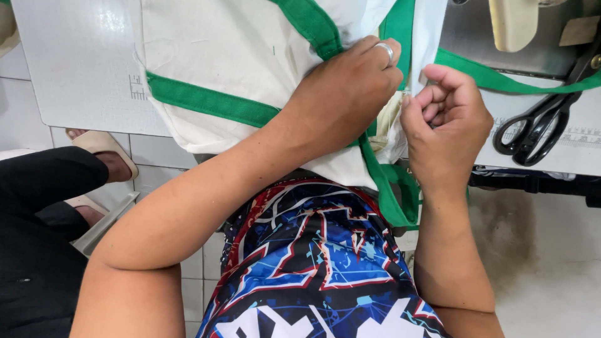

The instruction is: Sewing green handles onto a white canvas bag and trimming loose threads with scissors.

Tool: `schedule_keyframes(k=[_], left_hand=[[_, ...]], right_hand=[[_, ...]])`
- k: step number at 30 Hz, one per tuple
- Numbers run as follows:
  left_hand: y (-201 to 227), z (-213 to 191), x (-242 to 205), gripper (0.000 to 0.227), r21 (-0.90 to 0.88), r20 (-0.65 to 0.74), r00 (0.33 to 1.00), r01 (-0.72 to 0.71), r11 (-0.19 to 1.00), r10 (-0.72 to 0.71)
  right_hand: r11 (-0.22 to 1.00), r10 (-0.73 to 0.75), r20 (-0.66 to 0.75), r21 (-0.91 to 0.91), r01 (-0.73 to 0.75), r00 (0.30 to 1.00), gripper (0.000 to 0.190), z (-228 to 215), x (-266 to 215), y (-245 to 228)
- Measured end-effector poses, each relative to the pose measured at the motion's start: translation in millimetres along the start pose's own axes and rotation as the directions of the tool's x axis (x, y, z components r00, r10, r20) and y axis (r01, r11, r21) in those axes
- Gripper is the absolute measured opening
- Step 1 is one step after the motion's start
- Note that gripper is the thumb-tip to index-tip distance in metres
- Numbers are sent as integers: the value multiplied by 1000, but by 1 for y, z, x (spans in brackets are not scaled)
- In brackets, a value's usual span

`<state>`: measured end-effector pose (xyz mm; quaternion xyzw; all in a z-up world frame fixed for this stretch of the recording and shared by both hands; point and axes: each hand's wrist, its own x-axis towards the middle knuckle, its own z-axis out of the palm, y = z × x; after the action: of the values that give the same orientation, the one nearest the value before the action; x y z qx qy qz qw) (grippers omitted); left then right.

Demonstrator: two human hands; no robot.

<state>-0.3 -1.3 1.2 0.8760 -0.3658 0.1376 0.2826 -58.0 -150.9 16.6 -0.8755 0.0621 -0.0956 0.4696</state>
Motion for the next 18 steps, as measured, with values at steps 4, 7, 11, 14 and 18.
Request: schedule_keyframes(k=[4,7,11,14,18], left_hand=[[-1,3,3,22,-48,13,1000,-20,999,20],[-1,8,5,24,-25,-30,999,-30,999,29],[0,15,8,23,266,35,990,-139,954,135],[1,19,8,26,271,16,990,-139,953,140],[0,13,8,27,231,-110,975,-165,959,195]], right_hand=[[1000,-6,-2,-10,6,1000,30,2,2,-1],[997,-15,9,-77,16,1000,35,3,-1,-6],[985,-35,6,-167,35,999,39,3,-6,-9],[992,-25,-37,-122,20,999,31,5,-7,-1],[998,-24,-45,-63,21,999,24,2,-8,3]])
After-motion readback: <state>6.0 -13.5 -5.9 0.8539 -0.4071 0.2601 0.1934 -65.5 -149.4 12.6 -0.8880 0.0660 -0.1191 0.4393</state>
